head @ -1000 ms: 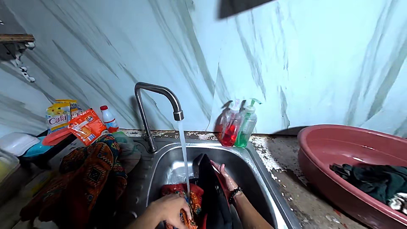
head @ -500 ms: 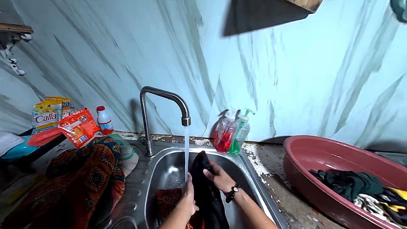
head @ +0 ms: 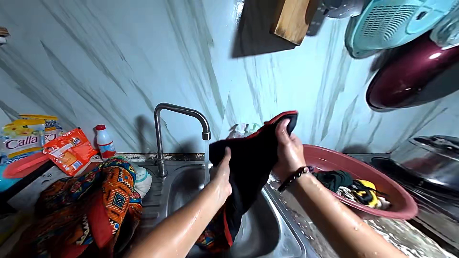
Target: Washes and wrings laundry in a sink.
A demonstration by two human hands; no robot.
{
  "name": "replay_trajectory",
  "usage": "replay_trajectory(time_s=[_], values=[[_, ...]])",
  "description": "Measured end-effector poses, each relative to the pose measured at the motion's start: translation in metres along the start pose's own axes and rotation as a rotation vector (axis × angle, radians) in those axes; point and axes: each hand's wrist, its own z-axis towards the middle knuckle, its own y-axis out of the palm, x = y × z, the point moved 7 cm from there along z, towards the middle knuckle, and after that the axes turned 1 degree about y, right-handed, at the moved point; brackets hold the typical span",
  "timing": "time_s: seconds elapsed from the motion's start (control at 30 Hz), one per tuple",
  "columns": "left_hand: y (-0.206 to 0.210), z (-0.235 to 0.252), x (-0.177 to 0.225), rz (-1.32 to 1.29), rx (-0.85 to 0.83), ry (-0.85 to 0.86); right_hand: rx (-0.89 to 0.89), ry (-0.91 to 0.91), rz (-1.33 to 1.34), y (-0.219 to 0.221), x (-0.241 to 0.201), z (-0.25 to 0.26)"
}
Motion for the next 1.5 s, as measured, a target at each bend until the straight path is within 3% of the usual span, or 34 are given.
replay_trajectory(time_s=[0.13, 0.27, 0.47, 0.63, 0.8, 0.9, 1.03, 1.13, 1.23, 1.33, 1.5], values=[[0.023, -0.043, 0.068, 0.162, 0.017, 0.211, 0.104, -0.088, 0.079, 0.006, -0.058, 0.017], [0.046, -0.073, 0.12, 0.298, -0.036, 0.436, 0.064, -0.216, 0.084, 0.015, -0.106, 0.037], [0.055, -0.077, 0.175, 0.355, -0.111, 0.738, -0.047, -0.337, 0.189, -0.005, -0.146, 0.054], [0.025, -0.074, 0.2, 0.461, -0.168, 0.956, -0.164, -0.239, 0.179, -0.027, -0.111, 0.059], [-0.027, -0.056, 0.16, 0.805, -0.235, 1.367, -0.227, -0.091, 0.047, -0.041, -0.022, 0.051], [-0.056, -0.031, 0.105, 1.096, -0.202, 1.19, -0.325, -0.015, 0.01, -0.036, 0.039, 0.029], [-0.081, 0.023, 0.033, 1.585, -0.091, 0.696, -0.53, 0.047, -0.238, -0.017, 0.12, -0.015], [-0.101, 0.058, -0.02, 1.787, -0.201, 0.332, -0.82, 0.117, -0.438, -0.002, 0.181, -0.054], [-0.1, 0.076, -0.062, 1.856, -0.344, 0.241, -1.049, 0.251, -0.7, 0.01, 0.226, -0.089], [-0.103, 0.101, -0.101, 1.865, -0.392, 0.159, -1.074, 0.291, -0.916, 0.007, 0.278, -0.101], [-0.116, 0.123, -0.135, 1.924, -0.359, 0.177, -1.115, 0.363, -1.135, 0.03, 0.306, -0.108]])
